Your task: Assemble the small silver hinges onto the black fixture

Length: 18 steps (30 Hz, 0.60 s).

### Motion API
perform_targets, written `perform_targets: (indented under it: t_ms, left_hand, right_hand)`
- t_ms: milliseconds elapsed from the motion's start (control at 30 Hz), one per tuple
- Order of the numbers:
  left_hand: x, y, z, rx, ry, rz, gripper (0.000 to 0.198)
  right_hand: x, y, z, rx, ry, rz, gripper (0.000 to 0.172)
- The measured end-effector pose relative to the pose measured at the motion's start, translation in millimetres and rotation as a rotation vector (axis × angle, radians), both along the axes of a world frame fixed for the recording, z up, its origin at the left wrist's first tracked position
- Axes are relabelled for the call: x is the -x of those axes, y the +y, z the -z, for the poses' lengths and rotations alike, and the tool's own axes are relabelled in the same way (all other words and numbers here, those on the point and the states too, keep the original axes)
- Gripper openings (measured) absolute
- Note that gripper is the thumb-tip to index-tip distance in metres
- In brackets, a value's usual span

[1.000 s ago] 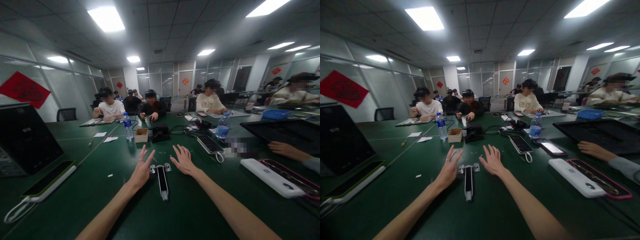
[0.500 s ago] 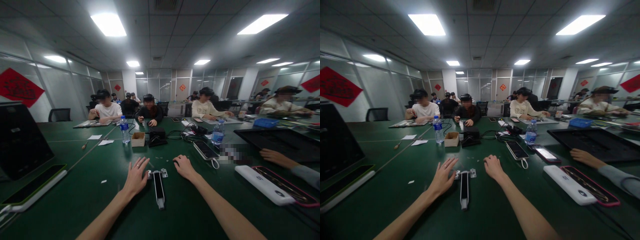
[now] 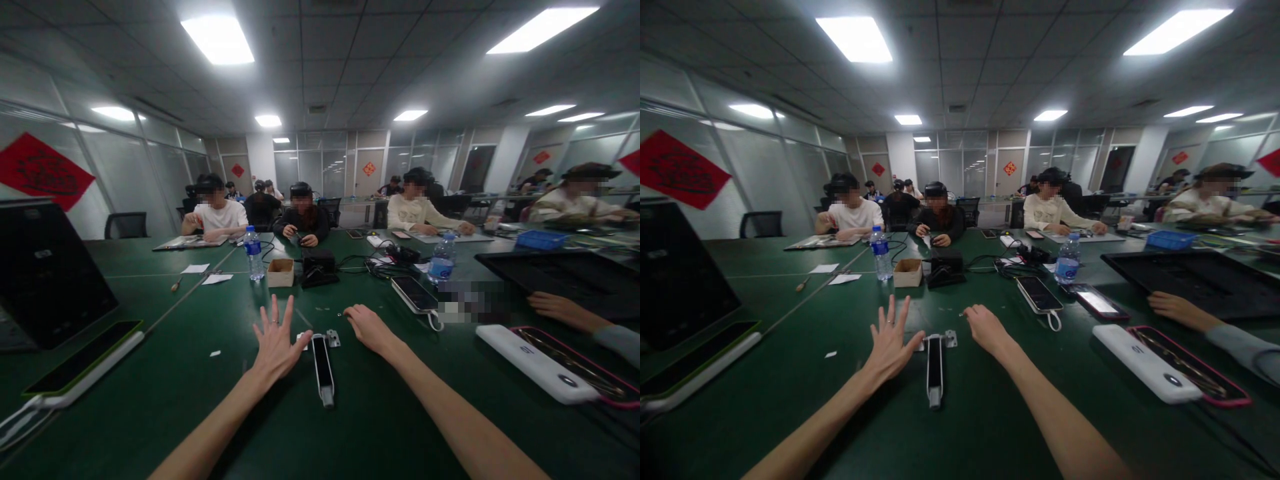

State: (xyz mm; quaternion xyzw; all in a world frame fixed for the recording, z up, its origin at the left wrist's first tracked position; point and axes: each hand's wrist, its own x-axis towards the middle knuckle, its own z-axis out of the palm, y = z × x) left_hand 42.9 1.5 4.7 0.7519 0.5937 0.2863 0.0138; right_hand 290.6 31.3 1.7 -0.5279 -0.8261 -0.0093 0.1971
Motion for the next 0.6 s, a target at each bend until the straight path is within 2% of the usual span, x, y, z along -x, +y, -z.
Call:
perform_targets:
  t_ms: [200,367,467,600]
  left_hand:
    - [-5,-6,-0.9,0.002,0.046,0.083,0.084]
    - [-7,-8,0.5,-0.163,0.197,0.186,0.091]
    - [-8,-8,0.4,-0.291,0.225,0.274,0.065]
    - [-10,-7,1.1,-0.334,0.179,0.289,0.021]
  right_hand:
    - [26,-17,-6.4,-0.214,0.049,-0.251,0.023]
    - [48,-30,-5.3,-0.355,0.147,-0.422,0.019]
    - [56,-34,-1.5,-0.368,0.243,-0.464,0.018]
    - [61,-35,2.6,-0.38,0.264,-0.5,0.017]
